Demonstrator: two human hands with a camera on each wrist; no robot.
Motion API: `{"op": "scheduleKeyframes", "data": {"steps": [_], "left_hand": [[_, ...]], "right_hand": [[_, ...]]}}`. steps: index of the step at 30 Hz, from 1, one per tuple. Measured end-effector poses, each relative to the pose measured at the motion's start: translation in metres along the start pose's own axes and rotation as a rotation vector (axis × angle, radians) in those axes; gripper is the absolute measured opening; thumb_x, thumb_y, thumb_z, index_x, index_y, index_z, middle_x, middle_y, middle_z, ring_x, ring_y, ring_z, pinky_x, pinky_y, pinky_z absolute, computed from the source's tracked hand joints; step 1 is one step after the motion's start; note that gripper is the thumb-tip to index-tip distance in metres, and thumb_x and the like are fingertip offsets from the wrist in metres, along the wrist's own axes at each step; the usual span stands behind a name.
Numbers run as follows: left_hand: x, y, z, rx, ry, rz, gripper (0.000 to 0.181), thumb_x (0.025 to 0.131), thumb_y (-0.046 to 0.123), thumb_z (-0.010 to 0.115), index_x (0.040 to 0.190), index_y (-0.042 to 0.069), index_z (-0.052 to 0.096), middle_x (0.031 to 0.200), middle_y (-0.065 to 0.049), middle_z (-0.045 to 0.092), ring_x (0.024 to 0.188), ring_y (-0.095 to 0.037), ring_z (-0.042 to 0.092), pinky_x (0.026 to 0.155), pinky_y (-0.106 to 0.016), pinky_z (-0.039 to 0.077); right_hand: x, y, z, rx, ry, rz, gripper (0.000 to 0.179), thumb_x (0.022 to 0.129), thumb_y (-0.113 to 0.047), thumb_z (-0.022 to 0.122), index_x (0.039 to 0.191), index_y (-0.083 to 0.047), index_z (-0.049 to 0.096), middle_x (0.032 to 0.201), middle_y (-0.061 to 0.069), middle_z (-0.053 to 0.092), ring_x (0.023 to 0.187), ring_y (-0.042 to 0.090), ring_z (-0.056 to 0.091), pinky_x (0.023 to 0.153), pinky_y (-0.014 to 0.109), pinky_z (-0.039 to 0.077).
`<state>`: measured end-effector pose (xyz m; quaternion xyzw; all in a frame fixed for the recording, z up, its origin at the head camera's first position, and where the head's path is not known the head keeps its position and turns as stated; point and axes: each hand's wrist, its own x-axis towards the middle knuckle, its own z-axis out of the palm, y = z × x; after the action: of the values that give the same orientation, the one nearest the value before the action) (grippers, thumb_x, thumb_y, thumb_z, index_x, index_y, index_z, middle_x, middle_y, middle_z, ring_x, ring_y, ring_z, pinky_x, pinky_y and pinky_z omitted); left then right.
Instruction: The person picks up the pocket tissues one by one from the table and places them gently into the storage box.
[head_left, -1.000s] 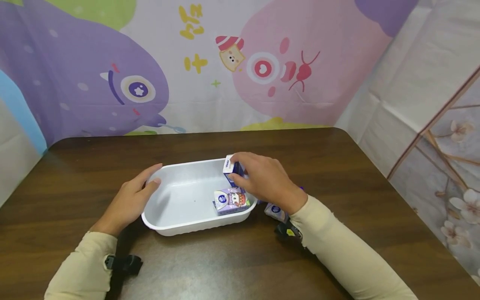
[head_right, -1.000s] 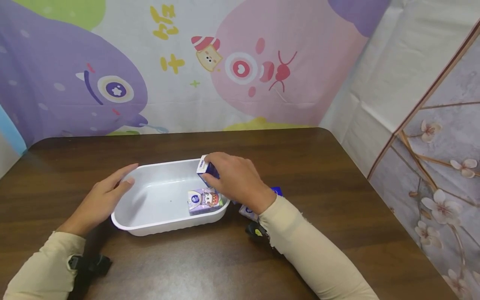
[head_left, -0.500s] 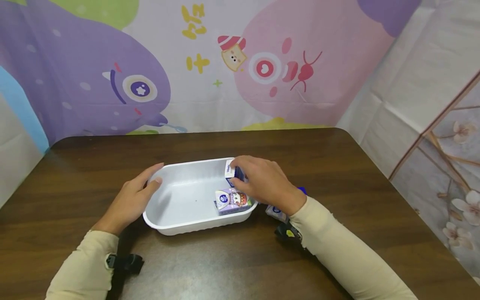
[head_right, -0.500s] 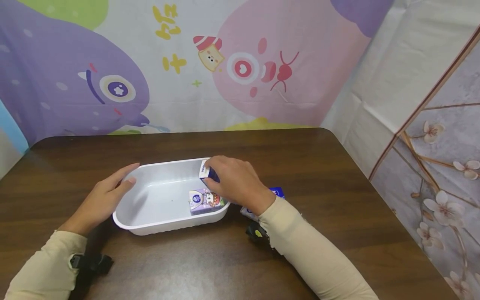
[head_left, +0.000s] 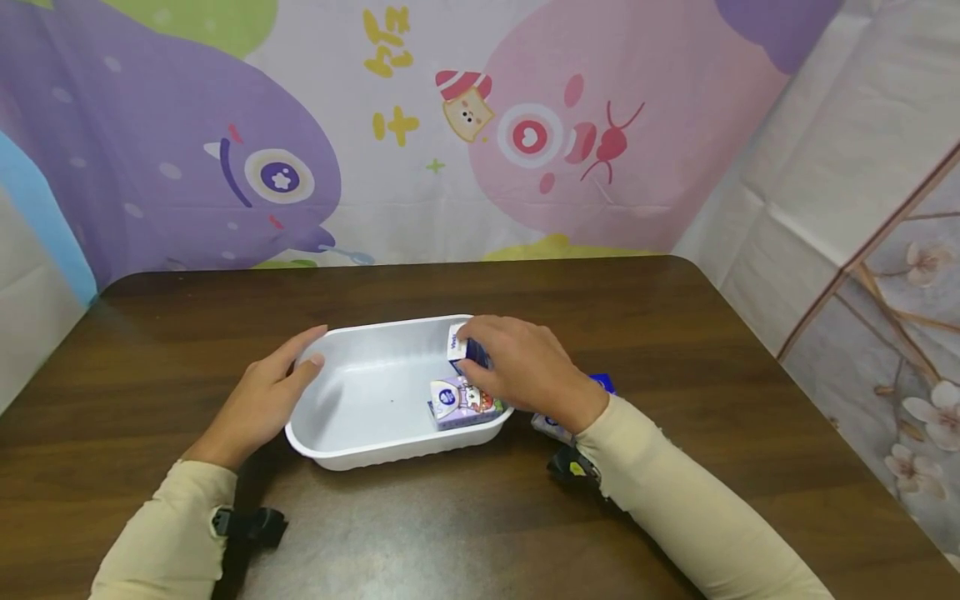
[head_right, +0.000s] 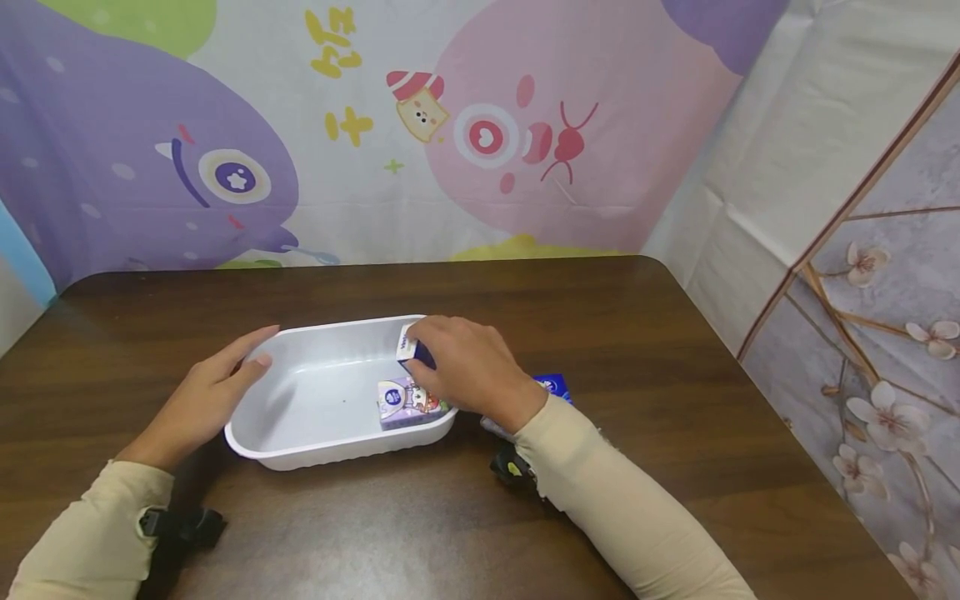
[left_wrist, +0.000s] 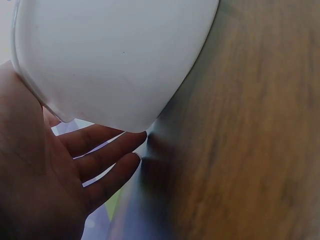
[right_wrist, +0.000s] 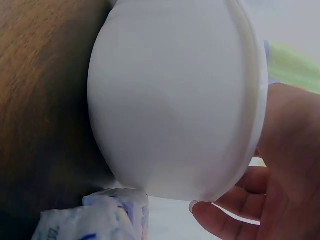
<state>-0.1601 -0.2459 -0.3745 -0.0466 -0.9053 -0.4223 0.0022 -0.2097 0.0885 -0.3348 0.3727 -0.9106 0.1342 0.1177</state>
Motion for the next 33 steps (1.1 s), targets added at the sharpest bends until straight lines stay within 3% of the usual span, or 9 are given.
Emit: {"op": "scheduleKeyframes", "data": {"steps": [12,19,29,33], "left_hand": [[-0.0006,0.0018,-0.0010,0.002,-0.017,-0.020,0.062,0.105,0.052,0.040,0.159,0.024,0.030,0.156,-0.022,0.035,0.138,-0.044,0.038,0.105,-0.064,0.035],[-0.0012,0.0035,-0.0008,0.003,-0.009,-0.007,0.061,0.106,0.051,0.041,0.159,0.022,0.032,0.157,-0.021,0.035,0.139,-0.043,0.037,0.106,-0.064,0.034],[-0.0012,0.0044,0.0000,0.003,-0.009,0.004,0.060,0.106,0.049,0.041,0.159,0.022,0.032,0.156,-0.021,0.036,0.139,-0.043,0.038,0.105,-0.063,0.035],[-0.0013,0.0045,-0.0002,0.005,-0.009,0.002,0.060,0.107,0.048,0.041,0.159,0.021,0.032,0.156,-0.021,0.036,0.138,-0.043,0.038,0.105,-0.064,0.035]], "right_hand": [[-0.0007,-0.0047,0.0055,-0.031,-0.097,0.038,0.047,0.098,-0.042,0.061,0.142,-0.023,0.060,0.144,0.002,0.057,0.129,0.020,0.055,0.094,0.040,0.053],[-0.0008,-0.0067,0.0053,-0.040,-0.161,0.052,0.053,0.099,-0.044,0.058,0.149,-0.027,0.051,0.148,0.002,0.052,0.129,0.022,0.055,0.087,0.038,0.055],[-0.0018,-0.0073,0.0051,-0.026,-0.174,0.039,0.054,0.100,-0.045,0.056,0.151,-0.028,0.048,0.150,0.001,0.050,0.129,0.022,0.055,0.081,0.032,0.055],[-0.0021,-0.0069,0.0052,-0.020,-0.168,0.022,0.055,0.101,-0.044,0.055,0.152,-0.026,0.048,0.150,0.000,0.051,0.129,0.021,0.055,0.069,0.024,0.053]]}}
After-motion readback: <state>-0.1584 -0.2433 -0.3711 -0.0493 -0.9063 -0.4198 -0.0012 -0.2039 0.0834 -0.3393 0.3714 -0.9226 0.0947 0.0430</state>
